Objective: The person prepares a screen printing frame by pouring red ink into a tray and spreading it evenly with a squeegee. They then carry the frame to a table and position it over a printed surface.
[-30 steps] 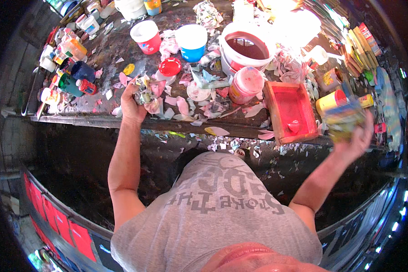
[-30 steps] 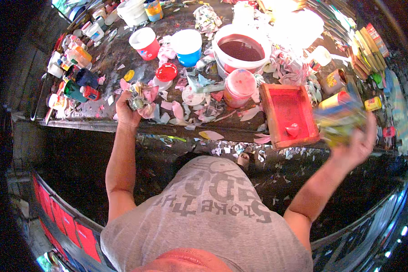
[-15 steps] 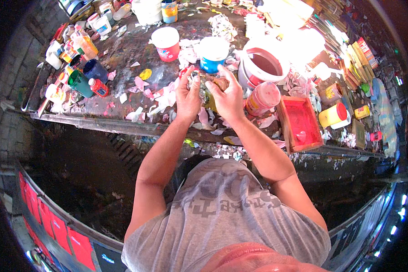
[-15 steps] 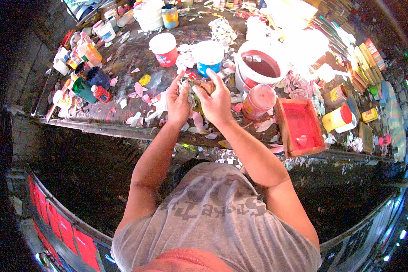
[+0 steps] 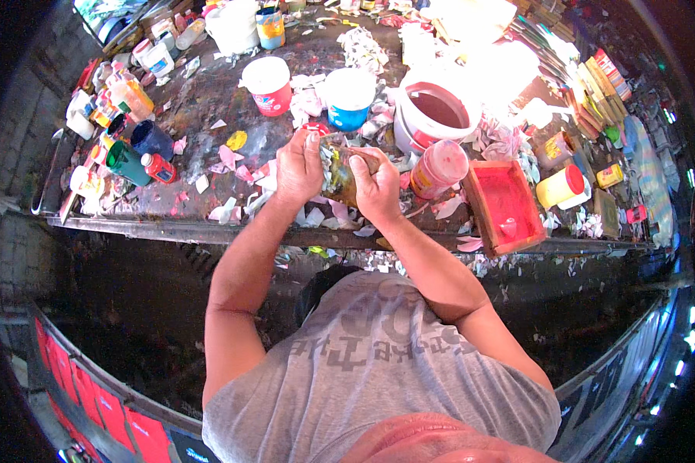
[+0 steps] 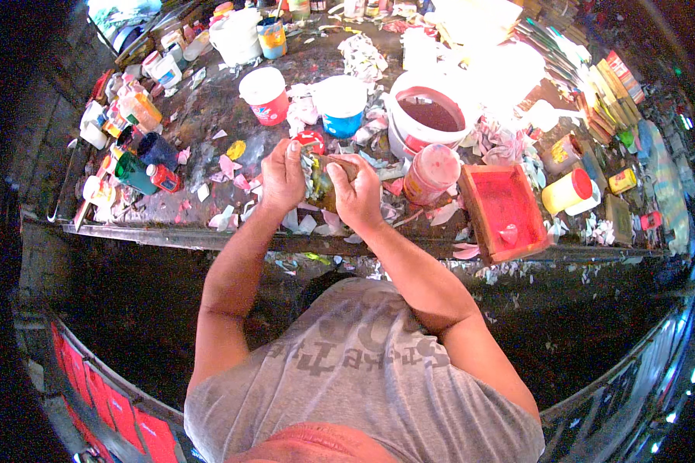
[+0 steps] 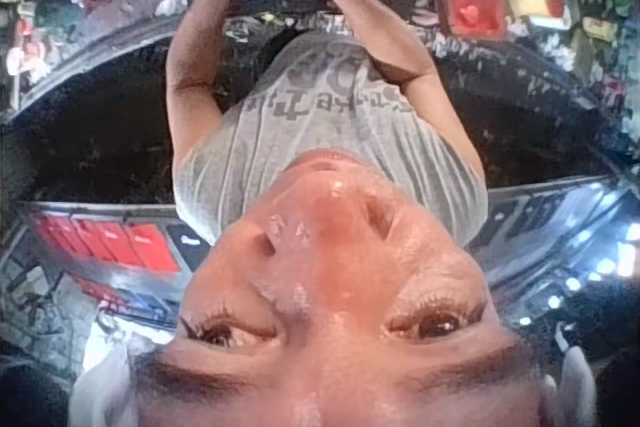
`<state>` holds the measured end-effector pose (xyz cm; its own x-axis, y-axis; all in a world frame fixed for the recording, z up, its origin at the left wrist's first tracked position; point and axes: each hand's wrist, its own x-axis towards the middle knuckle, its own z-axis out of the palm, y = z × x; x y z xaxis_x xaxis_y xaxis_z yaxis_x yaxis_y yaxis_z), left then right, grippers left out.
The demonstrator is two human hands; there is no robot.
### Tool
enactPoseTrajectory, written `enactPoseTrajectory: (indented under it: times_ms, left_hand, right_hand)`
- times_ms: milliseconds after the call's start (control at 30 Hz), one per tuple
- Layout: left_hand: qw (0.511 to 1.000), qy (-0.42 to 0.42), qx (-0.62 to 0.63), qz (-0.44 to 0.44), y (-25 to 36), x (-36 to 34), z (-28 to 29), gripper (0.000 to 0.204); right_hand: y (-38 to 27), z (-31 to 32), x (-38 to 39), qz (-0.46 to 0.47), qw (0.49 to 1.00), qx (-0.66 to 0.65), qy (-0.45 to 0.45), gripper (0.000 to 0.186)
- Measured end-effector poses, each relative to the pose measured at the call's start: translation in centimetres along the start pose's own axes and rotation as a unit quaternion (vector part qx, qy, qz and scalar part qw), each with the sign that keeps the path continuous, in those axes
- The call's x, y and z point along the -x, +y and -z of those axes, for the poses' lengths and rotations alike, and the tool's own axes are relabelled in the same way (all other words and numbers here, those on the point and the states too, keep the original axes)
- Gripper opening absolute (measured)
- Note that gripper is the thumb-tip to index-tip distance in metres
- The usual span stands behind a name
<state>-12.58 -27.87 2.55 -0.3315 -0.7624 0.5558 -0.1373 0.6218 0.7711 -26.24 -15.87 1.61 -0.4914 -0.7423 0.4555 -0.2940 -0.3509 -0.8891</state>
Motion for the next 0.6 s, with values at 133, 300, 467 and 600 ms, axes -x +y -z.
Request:
enactPoseTrajectory:
  times_ms: [133,300,467,600]
  left_hand:
    - [0.995,-0.066,-0.048,-0.059,0.8,-0.8,3.1,0.029]
    - [0.956,-0.167,-0.146,-0.192,-1.5,-1.4,7.0,0.021]
    - [0.984,0.054,-0.150,0.084,-4.2,-0.2,7.6,0.038]
    - [0.987,0.085,0.079,0.107,-2.7,1.8,1.8,0.032]
  right_hand:
    - [-0.9,-0.1,-0.1,-0.006,1.000,0.013,-0.007,0.026]
    - [-0.4,0.5,-1.0,-0.042,0.996,-0.024,-0.072,0.024]
    - [1.1,-0.3,-1.7,-0.095,0.994,-0.053,-0.011,0.023]
    - [1.1,-2.2,-1.6,-0.098,0.995,0.010,0.011,0.023]
